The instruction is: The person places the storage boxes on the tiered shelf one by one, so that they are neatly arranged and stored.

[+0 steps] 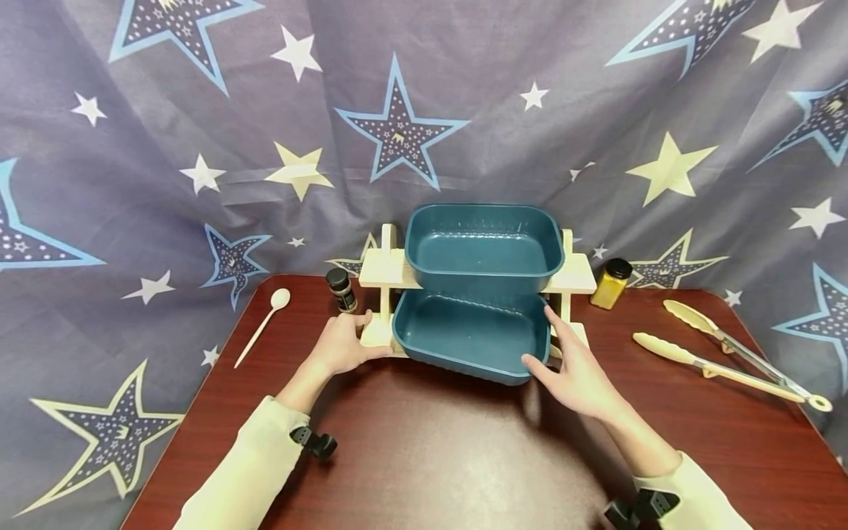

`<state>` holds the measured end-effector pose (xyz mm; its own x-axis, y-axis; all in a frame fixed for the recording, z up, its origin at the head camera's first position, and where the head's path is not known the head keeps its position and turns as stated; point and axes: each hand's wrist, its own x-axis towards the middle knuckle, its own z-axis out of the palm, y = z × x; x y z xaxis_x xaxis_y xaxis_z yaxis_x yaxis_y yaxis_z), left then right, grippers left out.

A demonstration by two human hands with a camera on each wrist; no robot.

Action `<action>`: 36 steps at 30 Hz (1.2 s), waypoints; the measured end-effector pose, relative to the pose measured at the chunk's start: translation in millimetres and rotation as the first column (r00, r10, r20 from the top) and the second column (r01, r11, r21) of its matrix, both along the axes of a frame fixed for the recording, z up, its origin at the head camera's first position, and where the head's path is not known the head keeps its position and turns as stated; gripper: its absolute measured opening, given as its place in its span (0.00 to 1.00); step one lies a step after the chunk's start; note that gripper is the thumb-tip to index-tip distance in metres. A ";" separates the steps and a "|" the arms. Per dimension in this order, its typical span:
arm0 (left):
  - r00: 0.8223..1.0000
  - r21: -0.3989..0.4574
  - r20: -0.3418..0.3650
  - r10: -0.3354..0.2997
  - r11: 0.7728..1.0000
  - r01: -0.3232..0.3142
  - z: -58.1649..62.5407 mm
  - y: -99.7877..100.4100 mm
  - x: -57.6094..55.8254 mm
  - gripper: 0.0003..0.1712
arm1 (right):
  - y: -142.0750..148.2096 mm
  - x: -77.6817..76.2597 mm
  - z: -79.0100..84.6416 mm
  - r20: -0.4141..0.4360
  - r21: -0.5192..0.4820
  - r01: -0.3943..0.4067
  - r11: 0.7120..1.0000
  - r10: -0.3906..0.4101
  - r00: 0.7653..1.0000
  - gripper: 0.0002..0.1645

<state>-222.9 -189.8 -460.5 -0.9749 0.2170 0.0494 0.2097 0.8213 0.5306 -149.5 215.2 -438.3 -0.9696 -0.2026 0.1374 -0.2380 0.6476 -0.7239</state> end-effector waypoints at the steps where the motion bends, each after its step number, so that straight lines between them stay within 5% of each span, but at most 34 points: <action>1: 1.000 0.000 0.003 0.003 1.000 -0.003 -0.4 -0.2 0.6 0.53 | 0.1 -0.1 -0.1 0.007 -0.014 -0.004 1.000 0.004 1.000 0.55; 19: 1.000 -0.004 0.007 0.005 1.000 -0.005 -0.5 -0.2 1.4 0.53 | 11.4 -13.0 0.3 0.051 -0.077 -0.041 0.996 0.045 0.998 0.50; 25: 0.999 0.006 0.031 0.011 1.000 -0.011 0.7 0.6 3.9 0.52 | 6.1 -2.1 -1.6 0.053 -0.155 0.015 0.988 -0.007 0.999 0.49; 36: 0.999 0.006 0.033 0.015 1.000 -0.015 2.6 -0.6 2.2 0.52 | 0.9 1.9 -0.3 0.044 -0.131 0.047 0.990 -0.042 0.998 0.47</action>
<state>-220.8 -190.4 -457.9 -0.9791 0.2025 0.0190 0.1803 0.8208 0.5421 -147.6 216.1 -438.6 -0.9827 -0.1417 0.1196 -0.1790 0.5554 -0.8121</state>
